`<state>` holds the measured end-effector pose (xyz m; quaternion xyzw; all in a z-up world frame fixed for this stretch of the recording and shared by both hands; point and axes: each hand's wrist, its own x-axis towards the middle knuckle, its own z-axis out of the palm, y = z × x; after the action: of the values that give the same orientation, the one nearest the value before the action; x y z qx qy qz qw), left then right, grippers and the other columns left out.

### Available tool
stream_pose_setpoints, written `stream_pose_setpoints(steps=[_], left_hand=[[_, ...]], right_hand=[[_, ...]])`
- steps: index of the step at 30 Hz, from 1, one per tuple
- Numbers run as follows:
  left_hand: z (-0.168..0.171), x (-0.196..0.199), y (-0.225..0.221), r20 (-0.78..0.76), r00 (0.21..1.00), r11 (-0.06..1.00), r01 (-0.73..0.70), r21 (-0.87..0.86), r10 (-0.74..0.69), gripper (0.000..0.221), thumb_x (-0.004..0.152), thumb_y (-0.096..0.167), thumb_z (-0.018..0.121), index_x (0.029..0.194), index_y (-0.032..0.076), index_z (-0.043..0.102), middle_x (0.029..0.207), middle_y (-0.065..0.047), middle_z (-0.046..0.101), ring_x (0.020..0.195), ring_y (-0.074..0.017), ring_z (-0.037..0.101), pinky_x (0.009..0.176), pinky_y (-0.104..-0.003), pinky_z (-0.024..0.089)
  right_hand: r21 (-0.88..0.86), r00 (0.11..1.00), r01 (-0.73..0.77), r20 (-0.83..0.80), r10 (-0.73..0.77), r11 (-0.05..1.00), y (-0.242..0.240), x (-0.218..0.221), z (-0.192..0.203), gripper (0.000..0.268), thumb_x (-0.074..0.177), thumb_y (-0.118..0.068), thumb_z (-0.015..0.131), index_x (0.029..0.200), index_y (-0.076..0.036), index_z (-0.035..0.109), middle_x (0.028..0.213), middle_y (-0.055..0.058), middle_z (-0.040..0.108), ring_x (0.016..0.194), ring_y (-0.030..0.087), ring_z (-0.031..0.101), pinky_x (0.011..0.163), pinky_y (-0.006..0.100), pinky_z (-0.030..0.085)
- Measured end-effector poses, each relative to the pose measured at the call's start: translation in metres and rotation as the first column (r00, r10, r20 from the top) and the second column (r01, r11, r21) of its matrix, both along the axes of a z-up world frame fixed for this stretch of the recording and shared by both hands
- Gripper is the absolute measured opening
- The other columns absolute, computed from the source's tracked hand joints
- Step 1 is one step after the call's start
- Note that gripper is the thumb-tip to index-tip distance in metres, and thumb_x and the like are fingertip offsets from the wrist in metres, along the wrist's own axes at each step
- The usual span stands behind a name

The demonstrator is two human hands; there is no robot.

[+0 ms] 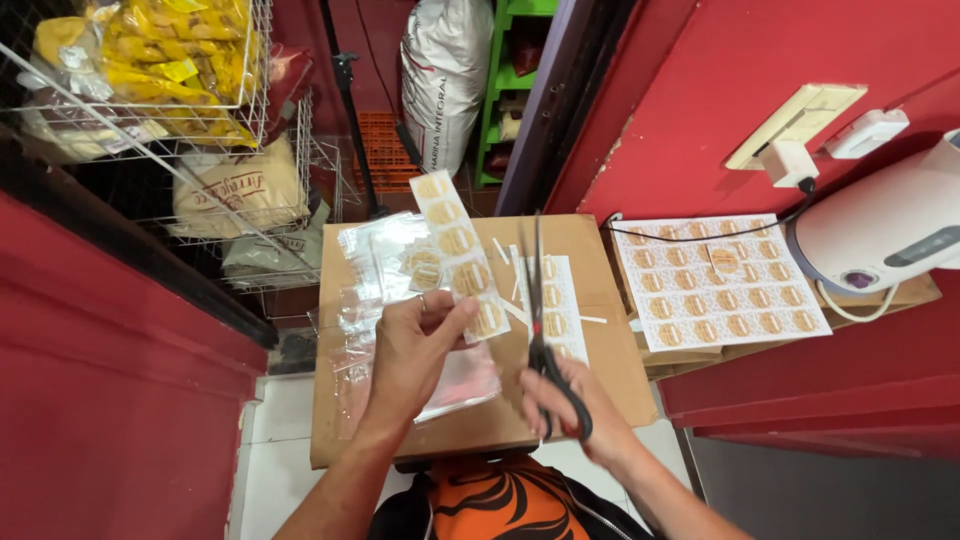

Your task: Cutting individual labels from a printed sheet using scissors

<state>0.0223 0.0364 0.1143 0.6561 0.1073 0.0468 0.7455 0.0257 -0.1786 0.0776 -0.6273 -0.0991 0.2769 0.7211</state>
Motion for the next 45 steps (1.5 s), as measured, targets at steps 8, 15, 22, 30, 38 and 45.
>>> stream_pose_setpoints(steps=[8, 15, 22, 30, 38, 45], left_hand=[[0.024, 0.001, -0.008, 0.046, 0.995, 0.988, -0.095, 0.121, 0.090, 0.023, 0.085, 0.015, 0.076, 0.093, -0.006, 0.077, 0.077, -0.008, 0.079, 0.061, -0.0098, 0.067, 0.057, -0.024, 0.061], [0.026, 0.001, -0.013, 0.081, 0.994, 0.973, -0.090, 0.213, 0.074, 0.027, 0.084, 0.018, 0.077, 0.097, -0.006, 0.079, 0.076, -0.009, 0.081, 0.061, -0.0102, 0.069, 0.057, -0.023, 0.060], [0.024, 0.001, -0.013, 0.076, 0.994, 0.966, -0.100, 0.238, 0.084, 0.034, 0.083, 0.020, 0.077, 0.100, -0.009, 0.078, 0.074, -0.010, 0.080, 0.059, -0.0097, 0.067, 0.056, -0.023, 0.058], [0.022, 0.002, -0.013, 0.049, 0.997, 0.970, -0.075, 0.232, 0.065, 0.035, 0.084, 0.021, 0.077, 0.101, -0.009, 0.077, 0.075, -0.011, 0.080, 0.061, -0.0101, 0.068, 0.057, -0.022, 0.060], [0.021, 0.004, -0.015, 0.069, 0.997, 0.969, -0.055, 0.241, 0.039, 0.023, 0.087, 0.017, 0.077, 0.086, -0.006, 0.077, 0.063, -0.002, 0.067, 0.055, -0.0067, 0.053, 0.050, -0.022, 0.048], [0.019, 0.008, -0.017, 0.055, 0.998, 0.970, -0.047, 0.238, 0.035, 0.024, 0.086, 0.018, 0.078, 0.089, -0.006, 0.077, 0.062, -0.003, 0.067, 0.055, -0.0077, 0.056, 0.053, -0.023, 0.054]], right_hand=[[0.071, 0.992, -0.112, -0.057, 0.116, 0.991, -0.003, -0.029, 0.009, 0.020, 0.093, -0.011, 0.061, 0.102, 0.007, 0.065, 0.060, 0.008, 0.059, 0.055, 0.016, 0.054, 0.055, 0.026, 0.043], [0.020, 0.995, -0.101, -0.020, 0.101, 0.995, -0.004, -0.029, 0.014, 0.028, 0.091, -0.021, 0.068, 0.098, 0.006, 0.067, 0.058, 0.007, 0.059, 0.053, 0.015, 0.054, 0.053, 0.025, 0.042], [0.034, 0.995, -0.091, -0.033, 0.092, 0.995, -0.005, -0.029, 0.011, 0.027, 0.092, -0.019, 0.068, 0.099, 0.007, 0.067, 0.057, 0.007, 0.059, 0.052, 0.015, 0.054, 0.052, 0.025, 0.041], [0.023, 0.996, -0.083, -0.042, 0.084, 0.996, -0.003, -0.029, 0.013, 0.030, 0.091, -0.022, 0.070, 0.098, 0.006, 0.066, 0.057, 0.007, 0.058, 0.052, 0.015, 0.055, 0.052, 0.026, 0.041], [0.034, 0.997, -0.059, -0.045, 0.060, 0.998, -0.005, -0.029, 0.011, 0.026, 0.092, -0.019, 0.069, 0.097, 0.007, 0.067, 0.058, 0.007, 0.059, 0.051, 0.015, 0.054, 0.051, 0.025, 0.041], [-0.017, 0.999, -0.012, -0.039, 0.011, 1.000, -0.006, -0.028, 0.010, 0.017, 0.093, -0.013, 0.069, 0.092, 0.003, 0.067, 0.054, 0.007, 0.059, 0.047, 0.014, 0.052, 0.049, 0.024, 0.041]])
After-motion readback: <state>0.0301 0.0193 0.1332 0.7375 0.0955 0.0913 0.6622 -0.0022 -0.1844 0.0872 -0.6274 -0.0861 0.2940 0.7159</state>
